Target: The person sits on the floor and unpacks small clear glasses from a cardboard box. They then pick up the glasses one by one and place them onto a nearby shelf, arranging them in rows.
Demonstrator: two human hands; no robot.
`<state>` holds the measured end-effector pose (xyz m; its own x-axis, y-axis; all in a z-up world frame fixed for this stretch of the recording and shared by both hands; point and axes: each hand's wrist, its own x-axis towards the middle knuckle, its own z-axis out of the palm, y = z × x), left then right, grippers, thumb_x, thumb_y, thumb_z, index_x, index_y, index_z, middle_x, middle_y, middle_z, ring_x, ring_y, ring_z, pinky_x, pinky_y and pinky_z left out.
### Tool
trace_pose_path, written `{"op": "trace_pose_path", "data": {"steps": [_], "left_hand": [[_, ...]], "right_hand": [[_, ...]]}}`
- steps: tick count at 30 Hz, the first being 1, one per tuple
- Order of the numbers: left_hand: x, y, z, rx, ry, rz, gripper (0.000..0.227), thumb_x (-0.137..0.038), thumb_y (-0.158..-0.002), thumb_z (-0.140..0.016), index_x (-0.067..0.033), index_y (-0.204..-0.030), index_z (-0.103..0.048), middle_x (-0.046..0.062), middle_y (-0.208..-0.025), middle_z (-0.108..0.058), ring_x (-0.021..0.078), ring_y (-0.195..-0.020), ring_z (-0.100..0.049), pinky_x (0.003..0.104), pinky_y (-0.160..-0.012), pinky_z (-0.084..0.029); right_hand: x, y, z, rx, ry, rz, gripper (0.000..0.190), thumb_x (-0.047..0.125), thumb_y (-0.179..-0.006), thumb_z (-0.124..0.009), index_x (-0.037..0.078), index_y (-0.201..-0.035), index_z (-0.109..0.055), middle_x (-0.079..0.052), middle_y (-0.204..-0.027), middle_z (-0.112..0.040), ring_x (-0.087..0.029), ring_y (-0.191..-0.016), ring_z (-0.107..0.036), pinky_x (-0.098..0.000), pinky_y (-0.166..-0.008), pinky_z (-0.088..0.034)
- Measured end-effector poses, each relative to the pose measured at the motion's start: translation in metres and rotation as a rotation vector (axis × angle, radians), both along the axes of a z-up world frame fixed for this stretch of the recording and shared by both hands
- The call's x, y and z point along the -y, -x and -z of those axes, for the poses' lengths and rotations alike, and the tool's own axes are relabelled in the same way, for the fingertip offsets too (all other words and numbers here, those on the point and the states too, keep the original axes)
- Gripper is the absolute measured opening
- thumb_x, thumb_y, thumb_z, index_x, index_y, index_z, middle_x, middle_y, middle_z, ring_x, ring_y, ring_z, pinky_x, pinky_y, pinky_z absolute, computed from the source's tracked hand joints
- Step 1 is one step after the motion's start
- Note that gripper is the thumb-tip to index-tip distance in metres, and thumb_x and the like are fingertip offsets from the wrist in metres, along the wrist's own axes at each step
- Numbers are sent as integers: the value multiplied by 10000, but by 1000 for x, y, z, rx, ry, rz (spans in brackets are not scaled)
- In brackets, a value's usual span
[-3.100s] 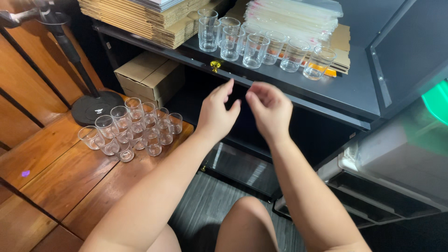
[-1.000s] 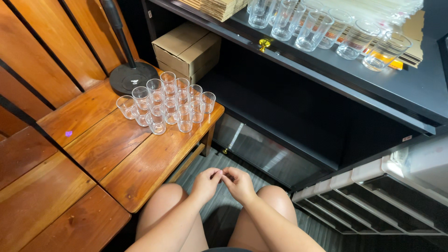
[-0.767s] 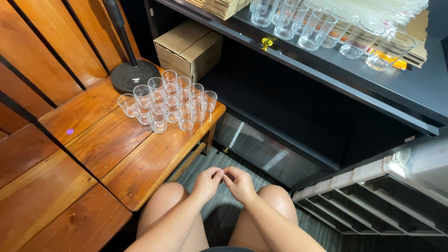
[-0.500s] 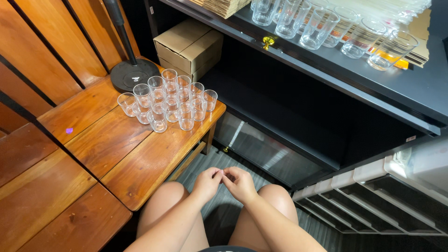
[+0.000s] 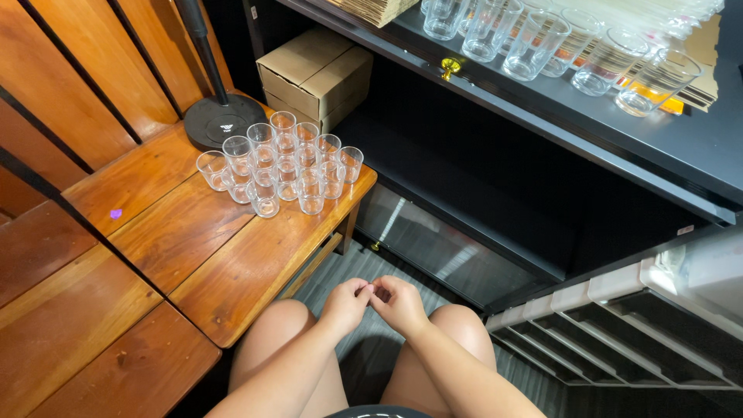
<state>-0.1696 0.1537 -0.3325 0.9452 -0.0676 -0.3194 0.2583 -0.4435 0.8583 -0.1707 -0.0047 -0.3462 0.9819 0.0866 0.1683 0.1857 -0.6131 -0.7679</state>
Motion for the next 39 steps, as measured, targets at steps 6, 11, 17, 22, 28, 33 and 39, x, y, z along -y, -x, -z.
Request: {"op": "trace_pose_path", "data": {"steps": [6,11,17,22,28,33,39], "left_hand": [[-1,-3,5,4,-13,18,294,-356,-994,-606,-133,-1067,-783,24,-858,-798,219,-955,-753,380,-871,-585],[-2,-3,7,21,-24,45,307,-363,-1009,-597,-131,-1095,-779,61,-890,-797,259,-990,-749,406,-889,-586],[-5,-6,2,48,-8,20,332,-347,-1032,-567,-97,-1128,-764,111,-931,-800,310,-1038,-740,448,-929,-578],[-15,-11,-8,255,31,-128,287,-320,-1008,-603,-111,-1118,-765,167,-951,-779,376,-1000,-727,501,-882,-576],[-64,-22,-42,589,106,-252,178,-168,-953,-691,-72,-1072,-781,193,-945,-773,387,-976,-732,475,-848,-584],[-128,-54,-40,716,161,-415,131,-134,-895,-773,-147,-1020,-806,79,-911,-773,234,-911,-745,344,-809,-596],[-180,-89,-23,802,57,-677,235,-95,-832,-848,-122,-1053,-774,75,-940,-718,235,-920,-726,309,-802,-618]], "right_hand": [[-3,1,-3,-11,-13,7,56,213,-828,-784,198,-823,-730,17,-662,-710,-170,-644,-710,-294,-607,-576],[-6,2,-3,-22,-60,19,55,202,-839,-777,192,-833,-723,10,-666,-714,-164,-642,-710,-284,-609,-581],[-13,0,-12,-11,-138,13,78,200,-826,-806,170,-824,-734,-12,-657,-718,-160,-615,-692,-289,-615,-583],[-33,-23,-32,53,-189,-9,72,189,-832,-815,174,-814,-746,-8,-670,-729,-150,-623,-699,-285,-619,-582],[-81,-45,-64,108,-297,-66,104,168,-812,-852,166,-855,-758,-27,-727,-737,-164,-686,-728,-289,-678,-602],[-129,-64,-72,77,-337,-89,165,193,-802,-886,156,-909,-765,-21,-788,-761,-134,-748,-741,-255,-675,-600],[-181,-83,-78,-95,-487,-120,520,38,-796,-862,-21,-1270,-657,-277,-1292,-667,-359,-1176,-694,-377,-907,-628]]}}
